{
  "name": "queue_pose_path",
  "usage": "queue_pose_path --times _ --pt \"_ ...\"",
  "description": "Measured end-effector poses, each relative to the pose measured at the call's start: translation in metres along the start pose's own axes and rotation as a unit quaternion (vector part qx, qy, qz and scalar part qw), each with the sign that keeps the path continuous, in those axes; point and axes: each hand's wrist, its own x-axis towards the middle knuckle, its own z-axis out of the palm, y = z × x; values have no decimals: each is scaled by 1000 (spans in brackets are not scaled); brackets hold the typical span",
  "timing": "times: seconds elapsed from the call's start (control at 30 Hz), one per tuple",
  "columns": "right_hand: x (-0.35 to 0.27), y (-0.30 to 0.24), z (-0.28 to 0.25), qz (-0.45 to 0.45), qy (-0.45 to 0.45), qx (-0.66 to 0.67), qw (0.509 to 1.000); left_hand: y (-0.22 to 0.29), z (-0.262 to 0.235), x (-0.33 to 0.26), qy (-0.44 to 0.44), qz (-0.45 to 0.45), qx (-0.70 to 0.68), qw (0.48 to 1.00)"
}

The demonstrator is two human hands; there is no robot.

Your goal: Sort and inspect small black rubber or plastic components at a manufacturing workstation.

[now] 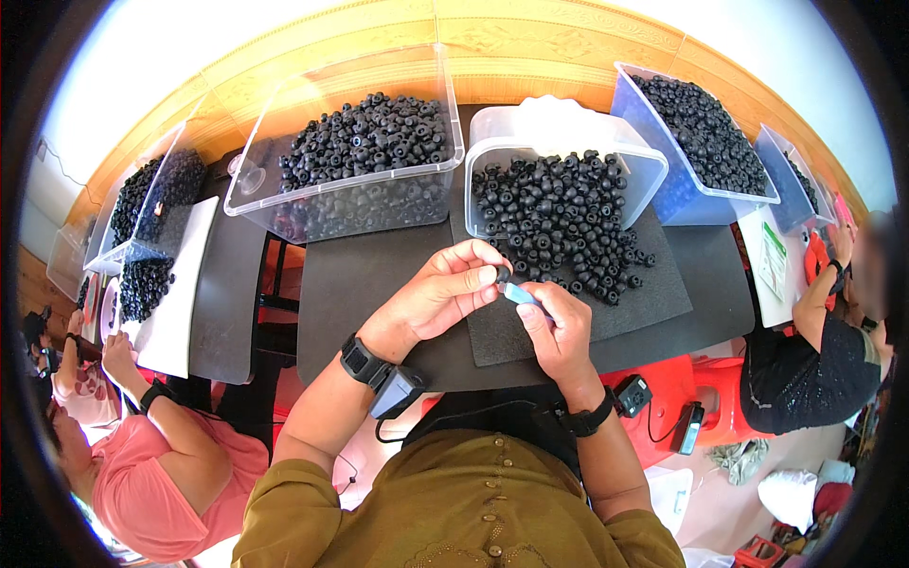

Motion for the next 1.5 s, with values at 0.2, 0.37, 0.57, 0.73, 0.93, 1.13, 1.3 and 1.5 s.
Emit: queue_pose_path --times 0.2,0.37,0.57,0.73,0.93,1.13,1.3,1.5 --pt "0 1 1 10 6 8 1000 2 2 -1 -2 -5 21 1000" --pt "-1 1 1 16 10 11 1000 3 4 -2 -6 1 20 1000" --pt "-2 1 1 19 5 3 1000 4 2 -2 -3 19 42 999" --pt "-1 0 0 22 1 -2 1000 4 2 -2 -2 19 45 999" --pt "0 0 1 8 2 -7 1000 4 4 -2 1 17 42 999" --pt "0 0 1 10 8 -2 1000 5 5 -2 0 15 41 999" --pt "-2 1 2 14 12 -5 1000 3 2 -2 1 15 38 999" --pt "-1 0 1 7 15 -8 1000 3 0 -2 -12 6 23 1000"
